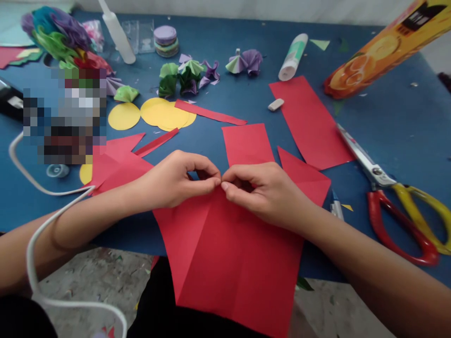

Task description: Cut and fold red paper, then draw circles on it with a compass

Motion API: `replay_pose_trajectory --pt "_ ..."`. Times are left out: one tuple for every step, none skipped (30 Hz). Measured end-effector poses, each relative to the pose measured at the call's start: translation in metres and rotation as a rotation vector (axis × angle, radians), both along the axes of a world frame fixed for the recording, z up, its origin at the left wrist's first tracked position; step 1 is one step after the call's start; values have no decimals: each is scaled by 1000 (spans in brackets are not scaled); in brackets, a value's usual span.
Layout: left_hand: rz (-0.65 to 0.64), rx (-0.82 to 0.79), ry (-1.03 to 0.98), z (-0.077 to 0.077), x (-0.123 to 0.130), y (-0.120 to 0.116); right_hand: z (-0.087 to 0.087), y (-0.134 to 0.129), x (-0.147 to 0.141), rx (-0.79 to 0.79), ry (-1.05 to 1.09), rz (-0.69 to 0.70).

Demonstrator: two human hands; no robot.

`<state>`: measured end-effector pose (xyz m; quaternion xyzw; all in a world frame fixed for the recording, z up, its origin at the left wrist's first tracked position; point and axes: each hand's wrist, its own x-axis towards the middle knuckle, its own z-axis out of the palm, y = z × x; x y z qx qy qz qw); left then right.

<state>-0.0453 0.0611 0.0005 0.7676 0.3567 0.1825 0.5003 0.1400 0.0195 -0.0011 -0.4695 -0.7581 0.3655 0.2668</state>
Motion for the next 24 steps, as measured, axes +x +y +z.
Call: replay_pose_trajectory --pt "18 -10 -7 1 1 -1 0 0 0 -1 10 -5" --pt "33 -18 -13 1 1 -2 1 0 0 -1 16 -8" --pt "45 -24 -19 1 2 -2 1 0 0 -1 19 -10" --pt "53 -27 -25 2 2 -2 1 0 0 -2 19 -12" --pt "56 -29 -29 2 2 -3 2 0 1 -6 17 -14" --pt "57 -30 -30 2 2 -2 2 -1 1 -11 15 -16" --pt "56 -29 -27 2 2 -2 3 -1 1 -17 13 -17" --pt "53 -28 -19 2 2 -2 4 -1 2 -26 9 -14" --pt "50 -27 -8 3 2 -1 5 0 2 -37 1 -7" --pt "44 -28 4 3 2 0 6 0 2 -46 -9 3" --pt "31 -31 15 3 1 1 7 0 3 -55 -22 15" --pt "18 -36 22 3 0 2 8 0 3 -60 -38 26" --pt "1 -44 29 4 -1 3 8 1 4 -61 -54 35" --pt "-20 -50 36 4 -2 4 9 1 4 -57 -66 42" --pt "-44 -53 44 5 -3 5 9 2 5 -50 -73 49" --pt "-73 -50 54 6 -4 5 9 2 5 -44 -79 56" --pt "-100 -41 67 7 -5 6 10 2 5 -36 -85 62" --pt "-122 -29 82 8 -6 6 10 2 6 -27 -97 66" --pt "-136 -16 96 9 -7 6 10 2 6 -17 -117 69" --pt "-138 -2 106 9 -7 5 10 2 6 -3 -145 67" --pt "-130 16 109 9 -6 5 10 2 6 12 -179 55" --pt "-114 40 107 8 -6 4 10 2 6 26 -216 35" --pt "-92 74 102 6 -5 4 9 2 5 37 -250 9" --pt "-69 121 97 4 -5 4 8 2 5 45 -284 -23"
